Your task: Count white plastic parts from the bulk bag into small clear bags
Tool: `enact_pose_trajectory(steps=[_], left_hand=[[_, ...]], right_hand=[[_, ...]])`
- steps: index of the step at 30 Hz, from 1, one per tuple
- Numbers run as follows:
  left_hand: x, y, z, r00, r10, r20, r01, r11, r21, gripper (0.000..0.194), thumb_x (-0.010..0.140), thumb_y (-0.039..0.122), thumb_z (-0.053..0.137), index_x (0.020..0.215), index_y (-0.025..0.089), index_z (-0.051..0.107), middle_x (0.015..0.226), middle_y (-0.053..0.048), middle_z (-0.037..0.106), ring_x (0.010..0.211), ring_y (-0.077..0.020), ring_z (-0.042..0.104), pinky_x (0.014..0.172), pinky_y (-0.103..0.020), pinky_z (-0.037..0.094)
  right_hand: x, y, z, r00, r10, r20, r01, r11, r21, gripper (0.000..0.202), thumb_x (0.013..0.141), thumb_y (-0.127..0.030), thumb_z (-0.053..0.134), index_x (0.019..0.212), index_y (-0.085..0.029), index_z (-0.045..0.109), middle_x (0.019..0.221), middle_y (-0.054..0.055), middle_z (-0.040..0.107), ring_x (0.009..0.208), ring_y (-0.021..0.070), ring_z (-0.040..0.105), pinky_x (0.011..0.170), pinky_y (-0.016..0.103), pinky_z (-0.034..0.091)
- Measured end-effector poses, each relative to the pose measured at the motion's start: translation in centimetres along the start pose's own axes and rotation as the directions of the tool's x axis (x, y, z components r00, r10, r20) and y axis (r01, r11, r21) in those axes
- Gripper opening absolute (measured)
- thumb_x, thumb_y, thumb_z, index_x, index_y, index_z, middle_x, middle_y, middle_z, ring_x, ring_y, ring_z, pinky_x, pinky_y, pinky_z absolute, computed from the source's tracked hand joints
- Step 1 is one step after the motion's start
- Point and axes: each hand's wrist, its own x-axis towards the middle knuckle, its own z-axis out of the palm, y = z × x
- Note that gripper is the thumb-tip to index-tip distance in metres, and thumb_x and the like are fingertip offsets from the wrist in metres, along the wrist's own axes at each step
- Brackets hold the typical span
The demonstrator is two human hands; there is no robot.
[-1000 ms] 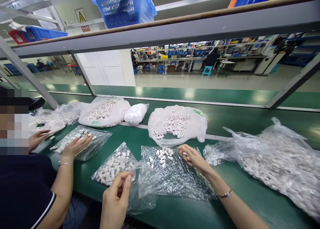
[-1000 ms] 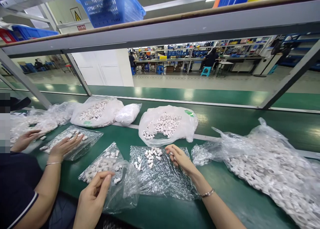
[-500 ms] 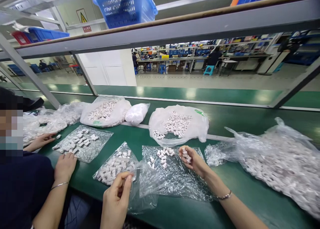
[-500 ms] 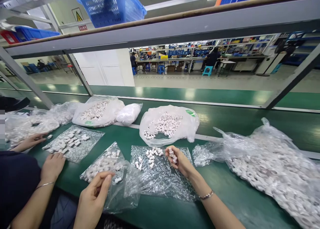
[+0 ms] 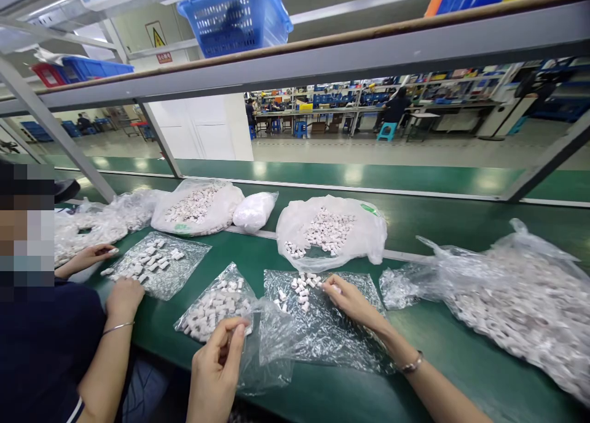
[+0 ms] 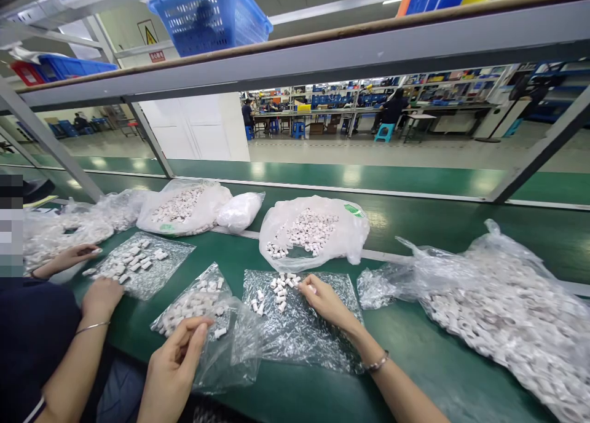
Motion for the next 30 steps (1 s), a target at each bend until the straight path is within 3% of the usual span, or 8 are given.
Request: enact_pose_trajectory(steps=[5, 10, 15, 18, 22, 25, 28, 30], left_hand=[[-0.2, 0.2, -0.1, 0.996, -0.048, 0.072, 0.049, 0.999, -0.013, 0.040, 0.087, 0.056, 0.056, 0.097, 0.019, 0.068, 0.055, 0.004, 0.040, 0.048, -0.0113, 0.035, 0.044, -0.020, 0.029], [-0.2, 0.2, -0.4, 0.993, -0.085, 0.085, 0.087, 0.996, -0.023, 0.042, 0.087, 0.057, 0.055, 0.099, 0.019, 0.066, 0.057, 0.004, 0.040, 0.050, -0.0113, 0.033, 0.047, -0.022, 0.026], [-0.3, 0.1, -0.7, 0.989, -0.116, 0.096, 0.118, 0.993, -0.017, 0.042, 0.087, 0.060, 0.054, 0.097, 0.020, 0.065, 0.058, 0.004, 0.040, 0.052, -0.0117, 0.032, 0.049, -0.022, 0.025], [-0.4, 0.1, -0.7, 0.988, -0.116, 0.098, 0.119, 0.993, -0.017, 0.041, 0.087, 0.059, 0.053, 0.096, 0.021, 0.066, 0.060, 0.002, 0.047, 0.053, -0.0125, 0.034, 0.051, -0.022, 0.028], [-0.2, 0.2, -0.7, 0.991, -0.095, 0.098, 0.097, 0.995, -0.015, 0.038, 0.088, 0.057, 0.052, 0.094, 0.022, 0.066, 0.061, 0.002, 0.048, 0.054, -0.0129, 0.037, 0.051, -0.022, 0.030], [-0.1, 0.2, -0.7, 0.993, -0.047, 0.112, 0.047, 0.999, 0.001, 0.036, 0.090, 0.055, 0.052, 0.097, 0.022, 0.065, 0.058, 0.003, 0.044, 0.051, -0.0124, 0.035, 0.049, -0.022, 0.029], [-0.3, 0.2, -0.5, 0.992, 0.003, 0.126, -0.005, 1.000, 0.014, 0.033, 0.092, 0.052, 0.051, 0.099, 0.022, 0.064, 0.060, 0.003, 0.050, 0.051, -0.0128, 0.043, 0.050, -0.021, 0.034], [-0.5, 0.3, -0.5, 0.991, 0.013, 0.134, -0.016, 1.000, 0.020, 0.032, 0.092, 0.051, 0.051, 0.099, 0.022, 0.064, 0.063, 0.001, 0.056, 0.054, -0.0139, 0.051, 0.053, -0.021, 0.039]], right_hand=[[-1.0, -1.8, -1.2, 0.990, 0.042, 0.132, -0.111, 0.811, 0.575, 0.046, 0.097, -0.063, 0.033, 0.105, -0.023, 0.053, 0.086, 0.001, 0.059, 0.045, 0.0079, 0.032, 0.035, 0.020, 0.021], [-1.0, -2.6, 1.5, 0.990, -0.111, 0.083, 0.110, 0.994, 0.021, 0.036, 0.098, -0.050, 0.043, 0.089, -0.020, 0.061, 0.083, 0.003, 0.063, 0.064, 0.0150, 0.056, 0.053, 0.025, 0.043], [-1.1, -1.8, 4.3, 0.936, -0.273, 0.224, 0.347, 0.825, -0.445, 0.028, 0.099, -0.034, 0.041, 0.118, -0.021, 0.057, 0.102, 0.009, 0.067, 0.077, 0.0219, 0.064, 0.066, 0.033, 0.048], [-1.4, -2.5, 3.9, 0.964, -0.187, 0.188, 0.246, 0.895, -0.372, 0.025, 0.099, -0.037, 0.043, 0.108, -0.019, 0.057, 0.091, 0.008, 0.067, 0.074, 0.0219, 0.062, 0.065, 0.032, 0.046], [-2.9, -6.8, 1.0, 0.965, -0.070, 0.251, 0.044, 0.993, 0.105, 0.036, 0.103, -0.048, 0.033, 0.089, -0.021, 0.052, 0.077, -0.001, 0.058, 0.058, 0.0125, 0.048, 0.054, 0.023, 0.037], [-4.2, -11.3, 0.1, 0.894, -0.150, 0.423, 0.069, 0.978, 0.199, 0.033, 0.102, -0.047, 0.038, 0.091, -0.021, 0.055, 0.077, -0.002, 0.059, 0.058, 0.0106, 0.048, 0.053, 0.021, 0.036], [-4.1, -14.7, 3.1, 0.765, -0.329, 0.554, 0.408, 0.913, -0.021, 0.017, 0.096, -0.036, 0.054, 0.096, -0.020, 0.061, 0.080, 0.000, 0.065, 0.067, 0.0134, 0.057, 0.059, 0.023, 0.041], [-3.0, -16.1, 6.7, 0.683, -0.400, 0.612, 0.639, 0.733, -0.233, 0.012, 0.090, -0.029, 0.060, 0.091, -0.017, 0.062, 0.071, 0.001, 0.064, 0.060, 0.0150, 0.056, 0.057, 0.025, 0.041]])
